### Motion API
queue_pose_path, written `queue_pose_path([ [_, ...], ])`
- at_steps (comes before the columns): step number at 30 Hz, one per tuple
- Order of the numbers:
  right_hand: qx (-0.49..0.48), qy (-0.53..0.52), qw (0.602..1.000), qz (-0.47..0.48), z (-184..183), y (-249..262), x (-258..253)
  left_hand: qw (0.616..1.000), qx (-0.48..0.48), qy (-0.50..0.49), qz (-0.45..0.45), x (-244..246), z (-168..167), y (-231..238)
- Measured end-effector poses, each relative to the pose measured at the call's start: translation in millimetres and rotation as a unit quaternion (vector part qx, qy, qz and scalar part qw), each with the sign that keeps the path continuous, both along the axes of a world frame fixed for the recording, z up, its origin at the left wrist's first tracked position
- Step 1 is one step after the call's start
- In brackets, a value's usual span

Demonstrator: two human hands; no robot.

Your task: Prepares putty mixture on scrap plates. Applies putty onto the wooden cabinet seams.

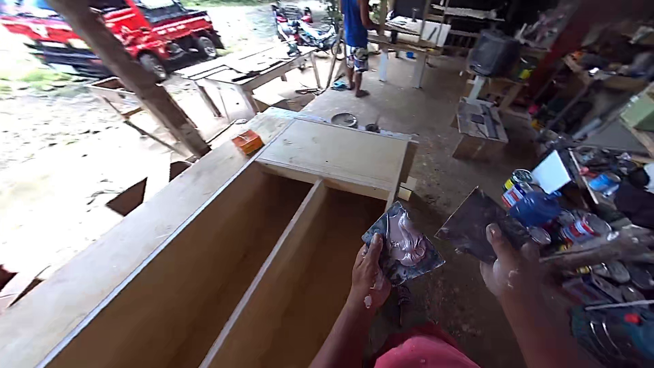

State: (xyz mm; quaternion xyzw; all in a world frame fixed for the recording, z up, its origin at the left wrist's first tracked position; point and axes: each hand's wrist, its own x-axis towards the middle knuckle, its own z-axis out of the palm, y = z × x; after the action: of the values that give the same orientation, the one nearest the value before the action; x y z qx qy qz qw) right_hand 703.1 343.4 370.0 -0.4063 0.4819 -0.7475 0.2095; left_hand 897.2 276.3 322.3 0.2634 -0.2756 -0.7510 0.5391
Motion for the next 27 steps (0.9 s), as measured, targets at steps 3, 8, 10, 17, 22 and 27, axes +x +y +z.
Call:
queue_pose_path([
  [3, 0.077, -0.175, 0.98, 0.047, 19, 37, -24, 0.998, 0.002, -0.016, -0.054, -20, 2, 16],
  [8, 0.225, -0.206, 0.942, 0.141, -2, 48, -70, 0.995, -0.006, -0.004, -0.102, -52, 10, 41],
  [10, 0.245, -0.118, 0.962, 0.026, -21, 47, -102, 0.997, -0.02, -0.008, -0.074, -68, 8, 47],
  [17, 0.214, -0.079, 0.974, 0.01, -19, 109, -135, 0.984, -0.131, -0.116, 0.024, -143, -1, 80],
  [22, 0.242, -0.155, 0.958, 0.012, -49, 114, -148, 0.941, -0.235, -0.242, 0.04, -188, -20, 108],
  [27, 0.289, -0.26, 0.921, 0.023, -51, 111, -157, 0.87, -0.322, -0.371, 0.039, -211, -24, 120],
])
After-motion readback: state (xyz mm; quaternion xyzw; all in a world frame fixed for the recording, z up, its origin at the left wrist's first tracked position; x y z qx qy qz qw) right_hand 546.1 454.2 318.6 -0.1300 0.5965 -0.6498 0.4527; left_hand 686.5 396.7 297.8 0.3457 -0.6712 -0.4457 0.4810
